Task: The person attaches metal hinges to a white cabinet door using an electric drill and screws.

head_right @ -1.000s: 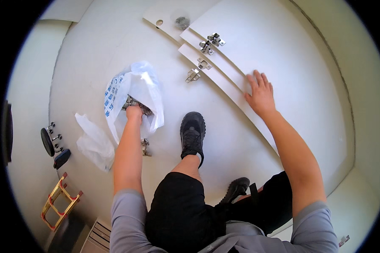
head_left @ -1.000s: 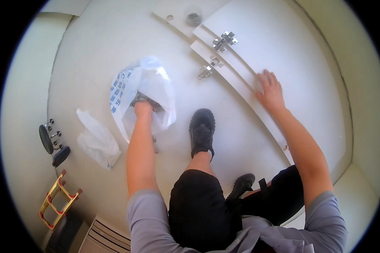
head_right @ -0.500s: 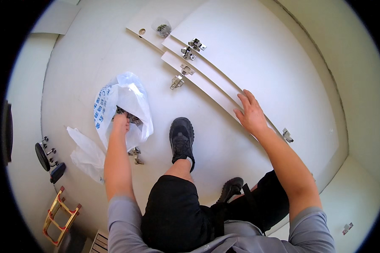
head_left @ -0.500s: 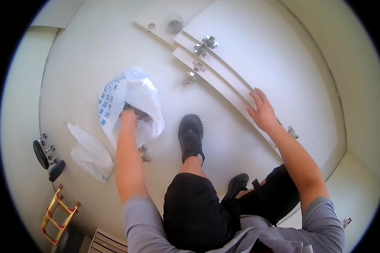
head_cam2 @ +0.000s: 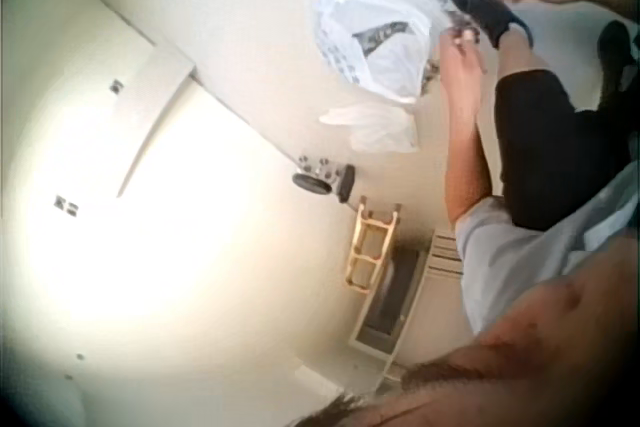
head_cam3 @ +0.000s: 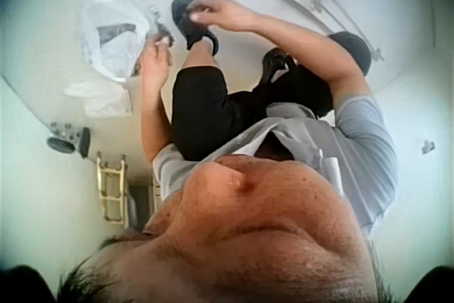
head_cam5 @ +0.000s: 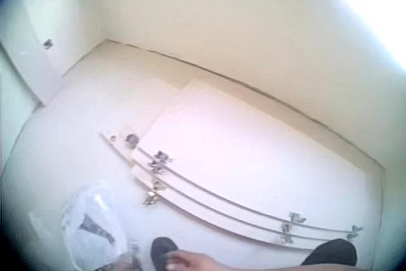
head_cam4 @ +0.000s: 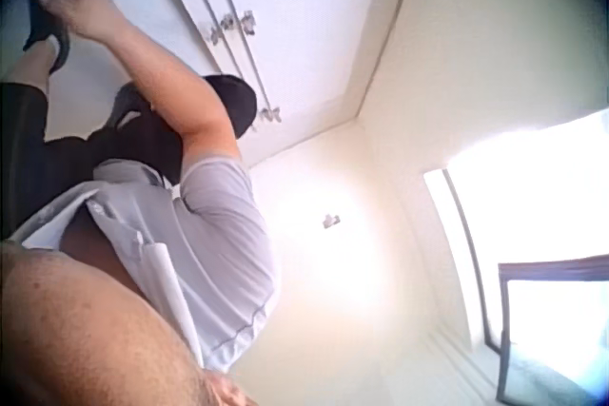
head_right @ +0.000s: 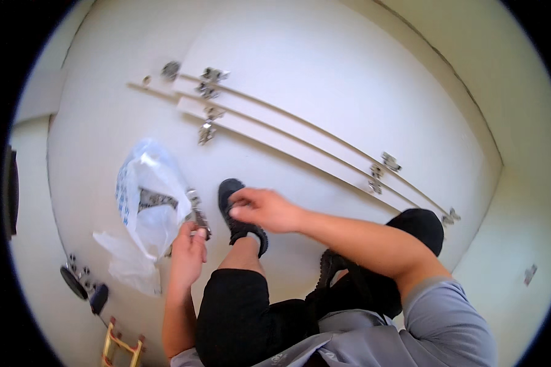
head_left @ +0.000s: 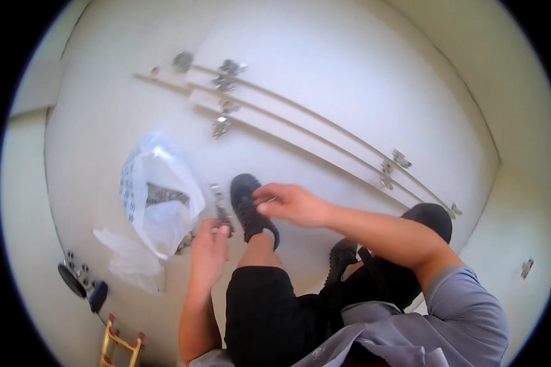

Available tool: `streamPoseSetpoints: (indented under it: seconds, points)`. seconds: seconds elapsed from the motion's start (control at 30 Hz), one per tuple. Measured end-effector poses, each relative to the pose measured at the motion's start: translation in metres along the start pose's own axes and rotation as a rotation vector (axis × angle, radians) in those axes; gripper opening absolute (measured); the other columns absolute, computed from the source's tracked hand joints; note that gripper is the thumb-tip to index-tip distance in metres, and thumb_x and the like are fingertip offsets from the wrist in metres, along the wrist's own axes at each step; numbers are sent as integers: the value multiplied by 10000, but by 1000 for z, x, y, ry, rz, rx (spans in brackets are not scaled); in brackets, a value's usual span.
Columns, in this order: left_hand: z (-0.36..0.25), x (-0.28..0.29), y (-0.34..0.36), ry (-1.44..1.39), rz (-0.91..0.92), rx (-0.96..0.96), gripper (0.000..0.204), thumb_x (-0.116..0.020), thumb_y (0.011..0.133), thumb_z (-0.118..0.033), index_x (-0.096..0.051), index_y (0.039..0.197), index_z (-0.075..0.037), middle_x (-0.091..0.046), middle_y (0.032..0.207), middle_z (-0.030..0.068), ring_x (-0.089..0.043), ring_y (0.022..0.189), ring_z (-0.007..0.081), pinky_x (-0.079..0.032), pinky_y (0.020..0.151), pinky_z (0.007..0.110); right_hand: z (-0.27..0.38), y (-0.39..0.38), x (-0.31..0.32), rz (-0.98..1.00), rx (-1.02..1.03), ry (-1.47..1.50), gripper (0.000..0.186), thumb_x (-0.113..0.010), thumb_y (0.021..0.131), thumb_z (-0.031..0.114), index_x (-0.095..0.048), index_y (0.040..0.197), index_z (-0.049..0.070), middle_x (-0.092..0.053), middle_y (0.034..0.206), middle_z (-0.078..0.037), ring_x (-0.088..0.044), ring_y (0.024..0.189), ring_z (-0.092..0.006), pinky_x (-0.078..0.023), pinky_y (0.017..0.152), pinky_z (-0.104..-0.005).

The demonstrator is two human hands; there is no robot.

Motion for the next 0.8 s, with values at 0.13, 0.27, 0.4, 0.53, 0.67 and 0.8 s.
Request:
streamPoseSetpoints:
  seconds: [0.13,0.27,0.4,0.53,0.67,0.8]
  points:
    - [-88,-84,24,491,272,-481,171,-607,1024,-162,-555,1083,-9,-665,726,179,-650,613,318,-480,553,426,-22,-27,1,-258,-78,726,425,-672,1020,321,-566,1318,36,-663,1158,-73,-657,1047,-177,-580,869,-383]
    - [-122,-147,33,545,569,-583,186,-631,1001,-160,-629,1033,24,-706,846,244,-684,776,448,-517,664,485,-94,-69,59,-600,-164,856,296,-691,1002,287,-594,1225,119,-667,1033,-13,-667,908,-155,-578,811,-395]
    - [-125,-178,51,486,622,-423,231,-613,1003,-208,-685,1045,8,-703,785,206,-683,737,382,-518,687,455,-203,-146,118,-1066,-368,1019,212,-652,1024,303,-608,1150,139,-652,961,-3,-670,854,-152,-565,741,-384]
    - [-118,-196,60,448,694,-294,262,-609,1002,-227,-691,1058,16,-690,756,190,-668,669,315,-520,669,413,-260,-203,161,-1324,-394,937,279,-562,1067,389,-618,1156,130,-635,882,-4,-644,766,-131,-534,647,-334]
    - [-115,-209,60,433,732,-223,249,-608,1004,-211,-687,1041,22,-649,697,135,-622,583,216,-502,602,366,-284,-222,189,-1280,-391,837,393,-503,1086,446,-669,1129,92,-587,776,-5,-550,621,-116,-472,529,-292]
    - [-106,-220,60,412,743,-199,220,-599,1014,-187,-683,1023,16,-600,666,65,-569,556,142,-463,551,319,-294,-225,211,-1225,-379,740,390,-532,1071,450,-681,1113,92,-586,796,-5,-539,656,-117,-464,555,-308]
Point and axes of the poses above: each hand's wrist, its own y-axis towards the middle knuckle, its own x-axis out of the back of the hand, z = x × y, the point moved 7 cm from there along y, towards the middle knuckle
